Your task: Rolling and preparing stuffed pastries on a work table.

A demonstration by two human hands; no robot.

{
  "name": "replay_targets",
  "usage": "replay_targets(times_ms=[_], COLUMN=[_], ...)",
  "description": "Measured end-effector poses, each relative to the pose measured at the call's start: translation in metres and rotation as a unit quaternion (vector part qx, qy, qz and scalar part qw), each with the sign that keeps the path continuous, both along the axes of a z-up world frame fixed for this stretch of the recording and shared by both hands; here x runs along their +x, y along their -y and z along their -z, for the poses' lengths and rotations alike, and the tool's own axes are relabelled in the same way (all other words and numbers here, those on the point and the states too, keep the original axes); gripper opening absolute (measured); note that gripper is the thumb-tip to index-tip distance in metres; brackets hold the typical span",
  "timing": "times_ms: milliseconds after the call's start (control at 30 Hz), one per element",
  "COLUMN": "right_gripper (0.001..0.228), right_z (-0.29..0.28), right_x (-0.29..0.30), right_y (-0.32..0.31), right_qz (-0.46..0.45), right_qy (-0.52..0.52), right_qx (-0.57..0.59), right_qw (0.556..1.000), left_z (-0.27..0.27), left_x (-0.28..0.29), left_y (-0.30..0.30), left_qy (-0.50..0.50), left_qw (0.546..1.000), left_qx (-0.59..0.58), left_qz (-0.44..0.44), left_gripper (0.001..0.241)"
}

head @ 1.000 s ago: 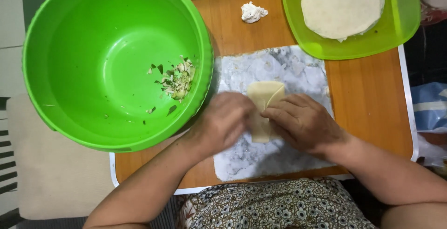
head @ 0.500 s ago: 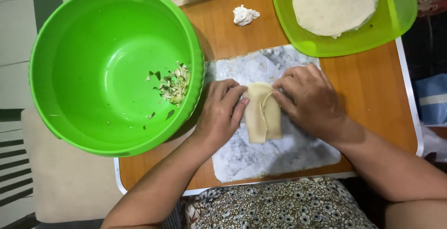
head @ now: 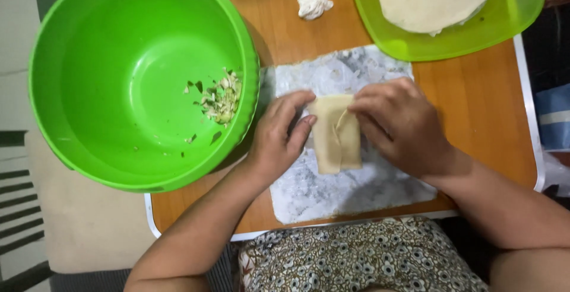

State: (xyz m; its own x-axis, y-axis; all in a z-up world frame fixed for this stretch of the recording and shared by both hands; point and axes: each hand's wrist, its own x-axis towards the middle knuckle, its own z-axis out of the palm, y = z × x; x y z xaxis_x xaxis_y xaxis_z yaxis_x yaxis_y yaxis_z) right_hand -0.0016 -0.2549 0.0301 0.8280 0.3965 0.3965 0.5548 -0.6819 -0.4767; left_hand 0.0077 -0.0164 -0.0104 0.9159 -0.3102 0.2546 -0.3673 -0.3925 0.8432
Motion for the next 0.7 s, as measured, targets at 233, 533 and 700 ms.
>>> replay_targets(times_ms=[233,533,700], right_gripper=[0.029,0.049,0.067], right_z=[0.011,-0.001,-0.002], right_x=[-0.018,-0.026,-0.028], right_y=[-0.001,-0.004,0.000], right_qz=[-0.185,-0.178,-0.197], right_qy=[-0.051,-0.098,-0.070], right_qx=[0.046,-0.068,-0.069], right_qw=[0.980,0.977,0.975], left_z=[-0.005,-0.020,-0.015], left_x=[-0.002,-0.013,-0.020], left_y=[-0.021,-0.021,-0.018], left_qy=[0.103,0.121,0.152], left_qw=[0.993,0.947,0.950], left_qx=[0.016,0.031,0.069], left_qz=[0.063,0.295,0.263], left_gripper=[0.022,0.037,0.041])
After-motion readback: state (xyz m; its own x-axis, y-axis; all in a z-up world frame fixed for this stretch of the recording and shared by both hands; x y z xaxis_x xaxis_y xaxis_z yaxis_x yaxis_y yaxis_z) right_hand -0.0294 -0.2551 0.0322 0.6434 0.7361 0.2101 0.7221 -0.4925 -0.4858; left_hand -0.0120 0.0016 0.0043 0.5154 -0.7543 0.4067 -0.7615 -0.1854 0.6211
